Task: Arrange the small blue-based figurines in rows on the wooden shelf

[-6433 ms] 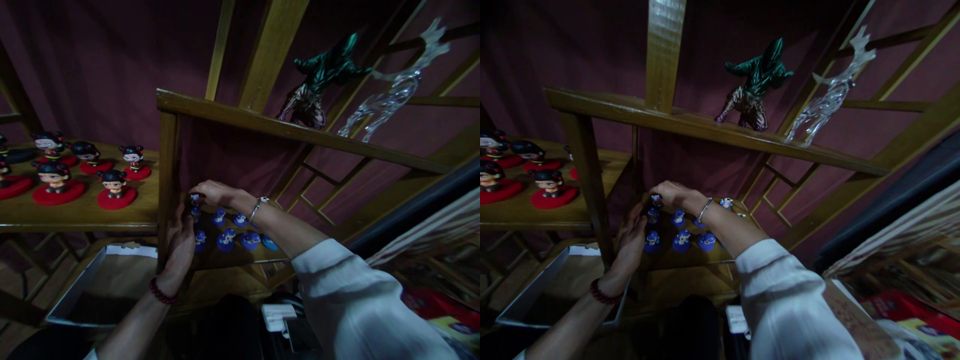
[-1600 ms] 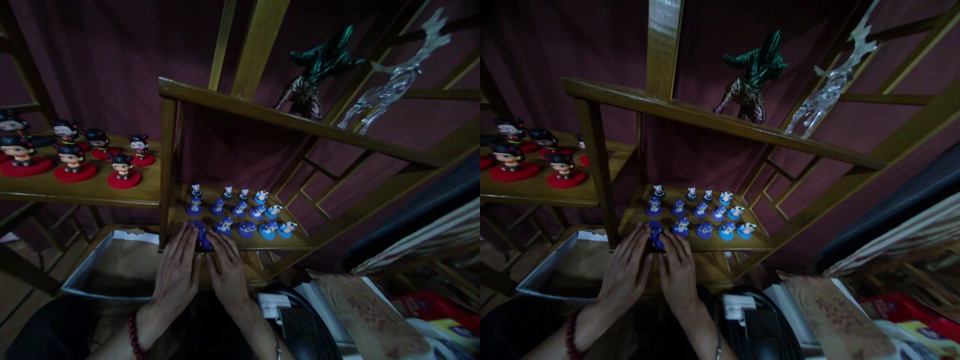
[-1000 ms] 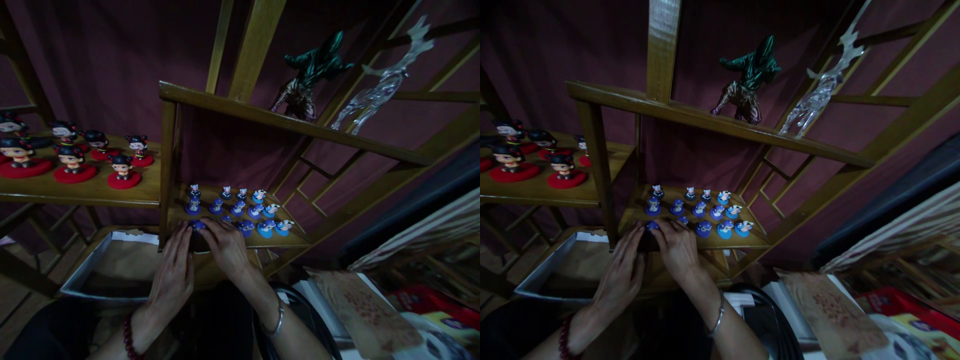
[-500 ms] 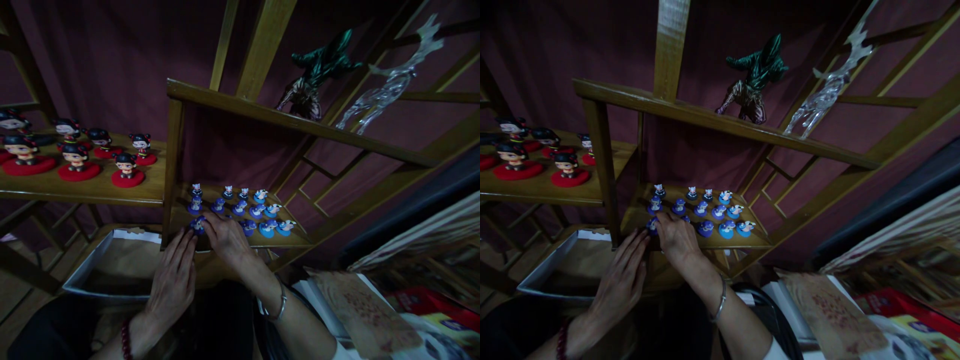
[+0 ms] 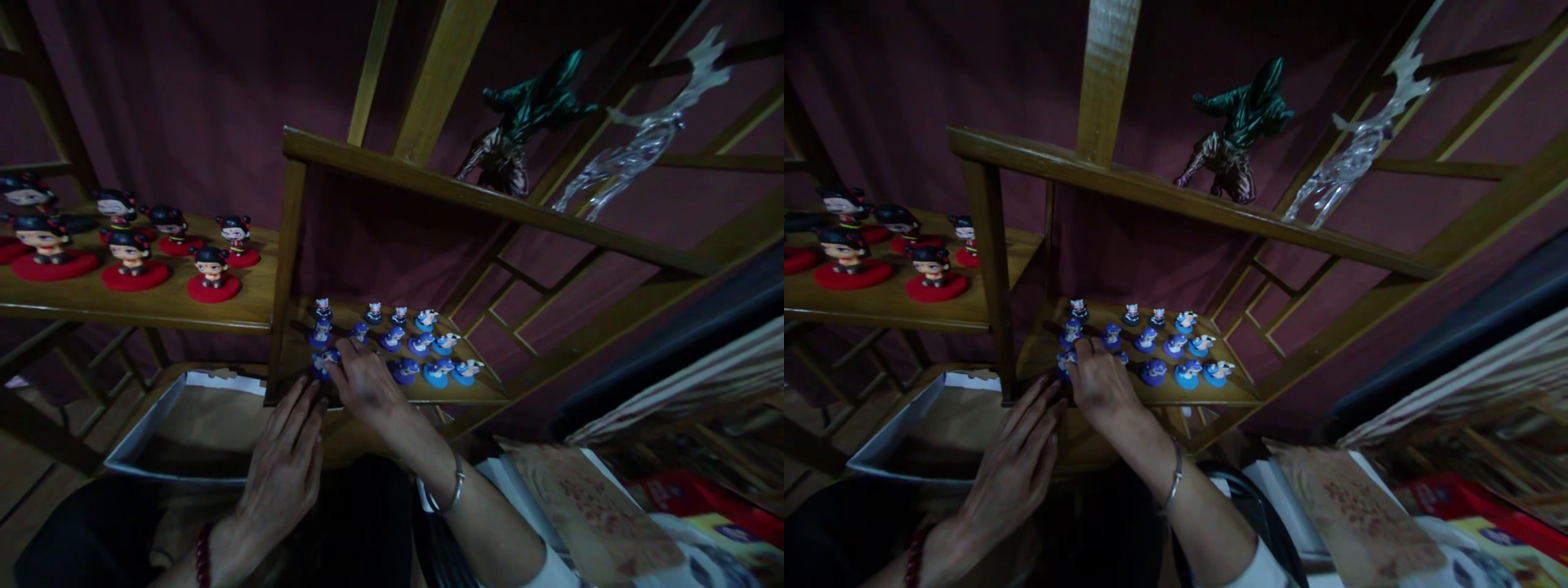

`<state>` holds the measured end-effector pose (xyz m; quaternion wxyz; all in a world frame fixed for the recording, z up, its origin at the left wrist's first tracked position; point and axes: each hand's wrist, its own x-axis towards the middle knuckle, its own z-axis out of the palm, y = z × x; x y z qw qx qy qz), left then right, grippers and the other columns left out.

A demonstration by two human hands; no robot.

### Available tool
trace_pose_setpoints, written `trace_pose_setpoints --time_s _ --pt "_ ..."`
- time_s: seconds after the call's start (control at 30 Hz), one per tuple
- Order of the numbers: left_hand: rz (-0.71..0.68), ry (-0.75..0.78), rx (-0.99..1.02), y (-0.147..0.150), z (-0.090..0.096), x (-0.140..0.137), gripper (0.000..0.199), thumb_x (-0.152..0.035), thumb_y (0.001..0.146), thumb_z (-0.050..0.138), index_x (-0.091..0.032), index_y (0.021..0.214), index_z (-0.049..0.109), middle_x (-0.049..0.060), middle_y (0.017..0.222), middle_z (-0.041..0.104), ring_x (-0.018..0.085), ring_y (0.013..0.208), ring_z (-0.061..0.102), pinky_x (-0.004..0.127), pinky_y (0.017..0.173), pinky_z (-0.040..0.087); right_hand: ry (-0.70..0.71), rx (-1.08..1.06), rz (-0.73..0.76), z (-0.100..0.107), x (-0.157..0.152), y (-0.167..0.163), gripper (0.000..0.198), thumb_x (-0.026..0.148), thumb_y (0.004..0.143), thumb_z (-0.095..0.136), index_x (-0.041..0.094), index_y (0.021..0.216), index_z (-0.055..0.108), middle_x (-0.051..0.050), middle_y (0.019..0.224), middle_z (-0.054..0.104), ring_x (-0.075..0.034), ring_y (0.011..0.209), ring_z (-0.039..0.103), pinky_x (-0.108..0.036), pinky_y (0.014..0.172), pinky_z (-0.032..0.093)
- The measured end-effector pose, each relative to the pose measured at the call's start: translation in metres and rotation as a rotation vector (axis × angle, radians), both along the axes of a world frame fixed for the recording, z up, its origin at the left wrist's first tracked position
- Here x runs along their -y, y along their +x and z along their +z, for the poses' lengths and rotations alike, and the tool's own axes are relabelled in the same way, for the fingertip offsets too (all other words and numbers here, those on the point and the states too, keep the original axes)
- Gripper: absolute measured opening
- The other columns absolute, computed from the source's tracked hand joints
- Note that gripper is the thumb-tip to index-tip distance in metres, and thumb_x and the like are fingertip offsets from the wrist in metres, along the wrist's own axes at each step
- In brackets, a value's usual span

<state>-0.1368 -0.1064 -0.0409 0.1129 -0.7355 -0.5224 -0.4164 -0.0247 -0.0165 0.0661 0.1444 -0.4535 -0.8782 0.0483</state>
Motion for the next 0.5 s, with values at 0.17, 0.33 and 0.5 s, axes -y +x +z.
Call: trace_pose_setpoints --time_s 0.17,0.33,0.5 --pt "-0.025 0.056 0.086 -0.002 0.0 0.009 0.044 -0.004 0.082 0.047 -0.019 0.124 0.053 0.012 0.127 0.061 0.025 0.125 0.05 0.043 0.096 0.05 -0.081 0.038 -0.011 -0.008 0.002 -0.009 0.019 0.018 0.092 0.043 0.012 0.108 0.053 -0.016 0.091 0.07 -0.025 0.079 0.068 -0.03 0.062 0.044" --pt "-0.029 -0.014 0.273 -0.001 -0.004 0.015 0.034 -0.01 0.084 0.048 -0.022 0.114 0.06 0.008 0.113 0.069 0.022 0.106 0.064 0.038 0.089 0.054 -0.107 0.03 -0.014 -0.012 0.002 -0.008 0.021 0.018 0.093 0.043 0.011 0.111 0.05 -0.015 0.086 0.071 -0.025 0.083 0.068 -0.029 0.064 0.044" --pt "-0.022 -0.283 0.791 0.008 -0.007 0.012 0.026 -0.024 0.086 0.049 -0.02 0.107 0.063 0.008 0.105 0.072 0.022 0.096 0.069 0.036 0.083 0.057 -0.106 -0.132 0.009 -0.02 0.01 0.004 0.023 0.016 0.09 0.048 0.013 0.112 0.049 -0.013 0.094 0.07 -0.024 0.086 0.067 -0.03 0.069 0.046"
